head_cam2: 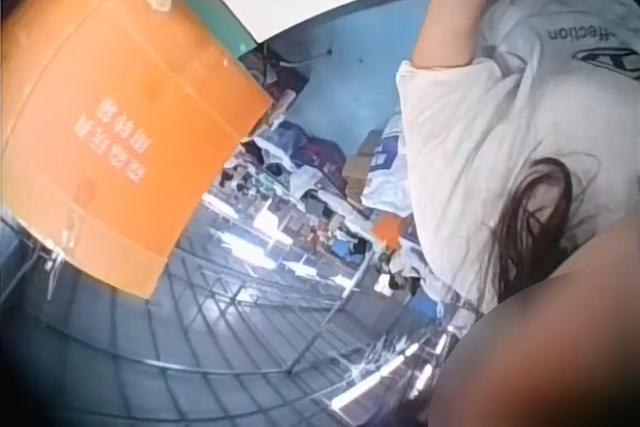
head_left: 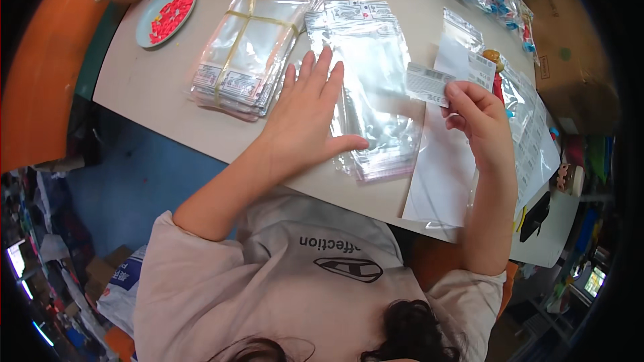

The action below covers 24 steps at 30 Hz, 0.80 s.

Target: Applying adhesive labels to clear plastic bags and organizing them on a workstation.

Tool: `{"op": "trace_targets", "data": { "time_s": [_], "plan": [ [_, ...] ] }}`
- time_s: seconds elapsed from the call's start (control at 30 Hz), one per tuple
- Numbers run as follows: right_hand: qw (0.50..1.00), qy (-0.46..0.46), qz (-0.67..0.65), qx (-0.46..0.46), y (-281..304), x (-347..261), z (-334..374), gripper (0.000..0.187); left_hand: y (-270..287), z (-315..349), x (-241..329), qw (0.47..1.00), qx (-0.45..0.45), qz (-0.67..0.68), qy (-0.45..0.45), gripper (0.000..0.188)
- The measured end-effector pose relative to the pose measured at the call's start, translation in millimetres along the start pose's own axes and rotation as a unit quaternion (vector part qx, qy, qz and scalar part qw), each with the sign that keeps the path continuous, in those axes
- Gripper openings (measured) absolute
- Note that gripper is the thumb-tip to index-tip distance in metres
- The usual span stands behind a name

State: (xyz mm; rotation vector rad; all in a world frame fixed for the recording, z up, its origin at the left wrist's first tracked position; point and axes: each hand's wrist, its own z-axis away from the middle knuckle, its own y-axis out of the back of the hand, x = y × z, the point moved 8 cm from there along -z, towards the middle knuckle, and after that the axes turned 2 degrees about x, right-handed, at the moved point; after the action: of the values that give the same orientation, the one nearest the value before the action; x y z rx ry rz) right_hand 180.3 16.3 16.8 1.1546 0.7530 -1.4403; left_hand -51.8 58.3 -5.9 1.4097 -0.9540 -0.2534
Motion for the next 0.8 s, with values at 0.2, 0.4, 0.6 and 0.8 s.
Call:
{"op": "trace_targets", "data": {
  "time_s": [0.2, 0.4, 0.6, 0.8],
  "plan": [
    [0.996, 0.074, 0.054, -0.022, -28, 3, -18, 0.031, -5, -20, 7, 0.999, 0.004, 0.019, -0.048, 0.106],
    [0.986, 0.157, 0.046, -0.007, -35, 24, 0, 0.050, -9, -27, 17, 0.997, -0.016, 0.004, -0.070, 0.096],
    [0.979, 0.179, 0.096, 0.013, -1, 22, 13, 0.045, 3, -23, 11, 0.994, -0.087, 0.011, -0.071, 0.095],
    [0.998, 0.044, -0.003, 0.040, 26, 5, -1, 0.021, 6, -28, 6, 0.991, -0.123, 0.035, -0.035, 0.099]
  ]
}}
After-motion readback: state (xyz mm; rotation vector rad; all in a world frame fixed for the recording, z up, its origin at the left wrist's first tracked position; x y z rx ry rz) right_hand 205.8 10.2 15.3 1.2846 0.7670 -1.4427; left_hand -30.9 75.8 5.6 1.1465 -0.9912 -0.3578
